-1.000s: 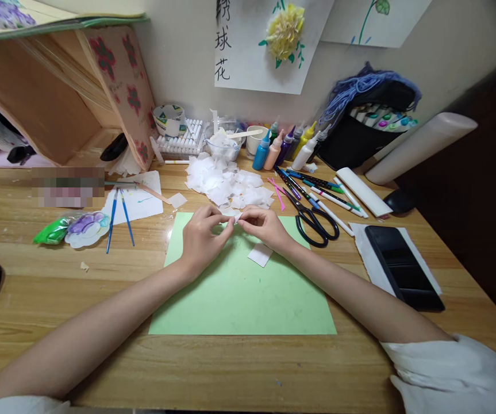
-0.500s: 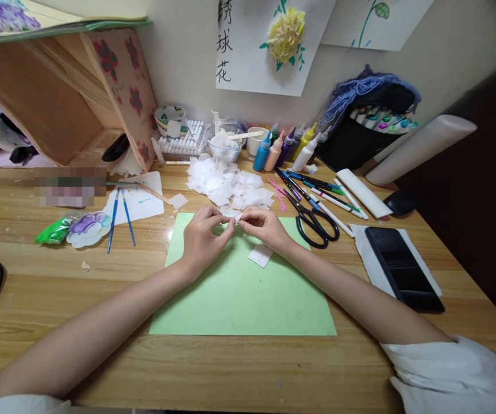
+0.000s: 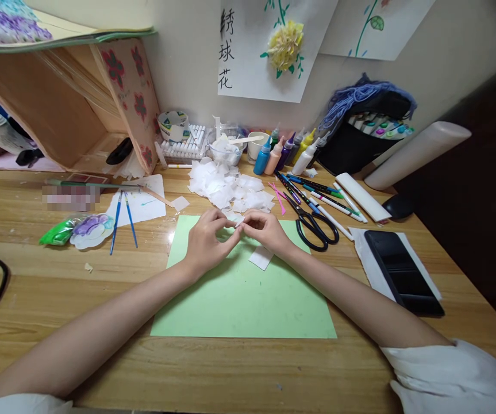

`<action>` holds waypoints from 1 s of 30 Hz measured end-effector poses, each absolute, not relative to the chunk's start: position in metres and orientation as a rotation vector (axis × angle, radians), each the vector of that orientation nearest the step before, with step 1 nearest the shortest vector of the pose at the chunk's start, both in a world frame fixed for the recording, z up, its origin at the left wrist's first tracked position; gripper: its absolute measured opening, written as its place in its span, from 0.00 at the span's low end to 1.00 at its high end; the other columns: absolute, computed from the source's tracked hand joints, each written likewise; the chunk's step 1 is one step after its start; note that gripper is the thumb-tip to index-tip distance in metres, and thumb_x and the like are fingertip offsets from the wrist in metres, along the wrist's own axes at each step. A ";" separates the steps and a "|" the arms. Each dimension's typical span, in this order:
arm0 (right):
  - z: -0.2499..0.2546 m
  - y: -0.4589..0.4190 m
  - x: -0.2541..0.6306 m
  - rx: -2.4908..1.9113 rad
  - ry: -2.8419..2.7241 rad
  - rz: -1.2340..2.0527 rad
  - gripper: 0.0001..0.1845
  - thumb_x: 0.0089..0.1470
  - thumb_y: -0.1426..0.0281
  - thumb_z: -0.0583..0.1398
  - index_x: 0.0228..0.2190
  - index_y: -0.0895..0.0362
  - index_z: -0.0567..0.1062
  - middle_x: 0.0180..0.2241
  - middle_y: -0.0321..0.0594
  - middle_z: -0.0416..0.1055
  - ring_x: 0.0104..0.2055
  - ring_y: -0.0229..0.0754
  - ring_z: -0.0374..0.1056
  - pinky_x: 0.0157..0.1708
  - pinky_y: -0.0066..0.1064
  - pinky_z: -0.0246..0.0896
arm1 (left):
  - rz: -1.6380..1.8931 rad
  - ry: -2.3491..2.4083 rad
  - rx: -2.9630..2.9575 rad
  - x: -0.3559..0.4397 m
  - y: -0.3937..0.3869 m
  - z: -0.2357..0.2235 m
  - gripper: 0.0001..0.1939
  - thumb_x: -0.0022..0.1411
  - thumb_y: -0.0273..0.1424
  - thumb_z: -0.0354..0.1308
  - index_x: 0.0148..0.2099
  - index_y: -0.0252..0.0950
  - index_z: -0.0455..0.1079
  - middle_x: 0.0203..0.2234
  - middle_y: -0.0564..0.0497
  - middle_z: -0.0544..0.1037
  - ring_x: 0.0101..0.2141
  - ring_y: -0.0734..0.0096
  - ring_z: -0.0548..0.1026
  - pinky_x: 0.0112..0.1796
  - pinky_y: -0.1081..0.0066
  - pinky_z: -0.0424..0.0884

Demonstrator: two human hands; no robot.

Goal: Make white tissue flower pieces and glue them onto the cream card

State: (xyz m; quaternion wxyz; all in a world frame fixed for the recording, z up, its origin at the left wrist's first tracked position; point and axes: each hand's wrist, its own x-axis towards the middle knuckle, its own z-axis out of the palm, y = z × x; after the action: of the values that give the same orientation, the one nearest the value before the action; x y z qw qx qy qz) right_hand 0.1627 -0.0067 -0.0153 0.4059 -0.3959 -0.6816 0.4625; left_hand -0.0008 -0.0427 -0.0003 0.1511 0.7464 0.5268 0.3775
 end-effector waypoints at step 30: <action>-0.013 -0.006 0.163 -0.991 -1.706 1.194 0.12 0.52 0.65 0.57 0.21 0.58 0.70 0.24 0.35 0.63 0.26 0.35 0.59 0.27 0.27 0.53 | 1.155 1.468 1.903 -0.006 -0.032 -0.004 0.08 0.61 0.34 0.54 0.31 0.37 0.66 0.29 0.52 0.69 0.31 0.72 0.66 0.34 0.71 0.63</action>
State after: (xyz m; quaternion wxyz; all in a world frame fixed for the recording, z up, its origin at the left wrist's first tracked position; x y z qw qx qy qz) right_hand 0.1629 -0.0059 -0.0132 0.4056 -0.3927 -0.6763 0.4732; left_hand -0.0056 -0.0324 -0.0036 0.2353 0.6936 0.5352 0.4208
